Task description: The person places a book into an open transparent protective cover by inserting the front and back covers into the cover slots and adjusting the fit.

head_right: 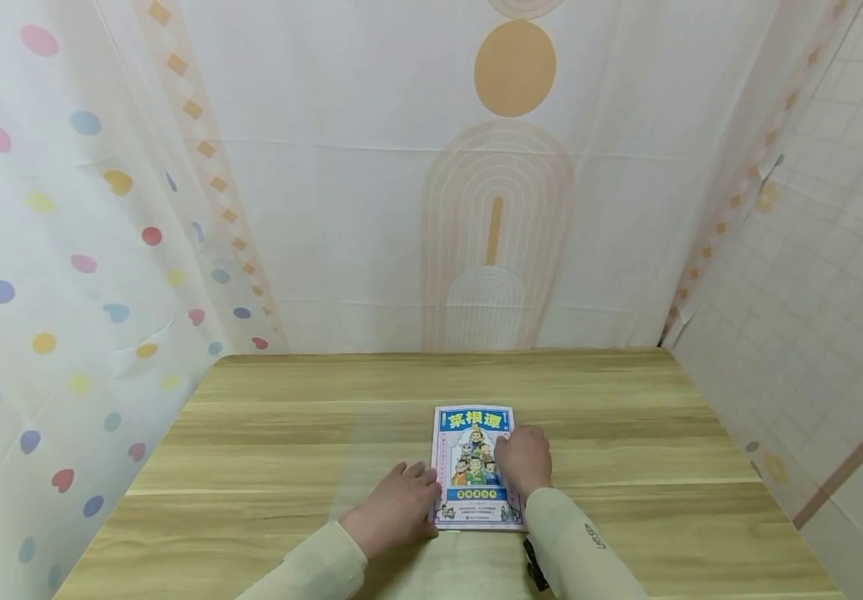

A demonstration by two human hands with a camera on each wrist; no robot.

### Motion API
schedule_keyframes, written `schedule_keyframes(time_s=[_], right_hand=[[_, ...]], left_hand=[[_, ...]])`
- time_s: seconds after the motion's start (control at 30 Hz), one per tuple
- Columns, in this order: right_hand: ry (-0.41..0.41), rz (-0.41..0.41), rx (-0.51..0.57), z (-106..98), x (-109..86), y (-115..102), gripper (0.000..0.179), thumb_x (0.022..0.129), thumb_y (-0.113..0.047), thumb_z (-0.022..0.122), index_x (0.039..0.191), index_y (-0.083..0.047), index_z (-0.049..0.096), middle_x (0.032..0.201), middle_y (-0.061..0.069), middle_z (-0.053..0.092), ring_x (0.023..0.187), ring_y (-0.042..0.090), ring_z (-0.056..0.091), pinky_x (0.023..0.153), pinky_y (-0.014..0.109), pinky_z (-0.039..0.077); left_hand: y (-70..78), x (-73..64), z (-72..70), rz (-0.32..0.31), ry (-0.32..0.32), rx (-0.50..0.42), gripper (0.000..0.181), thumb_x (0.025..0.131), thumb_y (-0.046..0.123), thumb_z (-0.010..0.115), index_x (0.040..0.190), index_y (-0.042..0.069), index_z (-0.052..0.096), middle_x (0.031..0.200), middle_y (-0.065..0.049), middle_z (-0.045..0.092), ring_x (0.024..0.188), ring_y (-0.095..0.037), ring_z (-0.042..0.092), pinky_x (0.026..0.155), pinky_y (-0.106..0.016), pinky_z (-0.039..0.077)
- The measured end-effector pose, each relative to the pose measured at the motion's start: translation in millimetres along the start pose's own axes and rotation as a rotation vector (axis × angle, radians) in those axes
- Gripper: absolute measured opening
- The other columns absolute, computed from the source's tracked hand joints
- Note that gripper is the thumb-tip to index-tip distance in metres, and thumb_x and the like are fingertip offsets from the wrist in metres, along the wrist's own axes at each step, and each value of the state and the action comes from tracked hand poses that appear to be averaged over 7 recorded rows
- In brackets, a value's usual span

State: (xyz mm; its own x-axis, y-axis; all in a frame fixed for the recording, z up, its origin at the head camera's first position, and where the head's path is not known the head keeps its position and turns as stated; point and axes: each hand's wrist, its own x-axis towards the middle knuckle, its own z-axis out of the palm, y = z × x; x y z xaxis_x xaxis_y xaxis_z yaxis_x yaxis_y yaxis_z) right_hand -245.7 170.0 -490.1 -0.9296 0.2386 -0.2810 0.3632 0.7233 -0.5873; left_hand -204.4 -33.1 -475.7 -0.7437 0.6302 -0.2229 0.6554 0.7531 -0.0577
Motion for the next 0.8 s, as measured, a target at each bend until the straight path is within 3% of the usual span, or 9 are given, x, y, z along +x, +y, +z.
schedule_keyframes(time_s=[0.37, 0.8], right_hand=[[-0.002, 0.002, -0.003, 1.1, 0.9, 1.4, 0.042, 0.101, -0.022, 0.053, 0.124, 0.012, 0.058, 0.091, 0.014, 0.058, 0.084, 0.028, 0.057, 0.073, 0.040, 0.049], [-0.006, 0.000, 0.071, -0.5, -0.9, 2.3, 0.040, 0.102, -0.022, 0.052, 0.128, 0.006, 0.059, 0.086, 0.010, 0.061, 0.076, 0.022, 0.060, 0.066, 0.034, 0.050]], left_hand=[[0.1, -1.5, 0.5, 0.004, 0.023, 0.024, 0.045, 0.080, 0.053, 0.077, 0.104, 0.015, 0.072, 0.102, 0.002, 0.064, 0.103, -0.018, 0.058, 0.097, -0.041, 0.046], [1.6, -0.4, 0.4, -0.007, 0.012, 0.017, 0.044, 0.080, 0.052, 0.078, 0.104, 0.015, 0.072, 0.099, 0.002, 0.064, 0.100, -0.018, 0.058, 0.095, -0.041, 0.047]])
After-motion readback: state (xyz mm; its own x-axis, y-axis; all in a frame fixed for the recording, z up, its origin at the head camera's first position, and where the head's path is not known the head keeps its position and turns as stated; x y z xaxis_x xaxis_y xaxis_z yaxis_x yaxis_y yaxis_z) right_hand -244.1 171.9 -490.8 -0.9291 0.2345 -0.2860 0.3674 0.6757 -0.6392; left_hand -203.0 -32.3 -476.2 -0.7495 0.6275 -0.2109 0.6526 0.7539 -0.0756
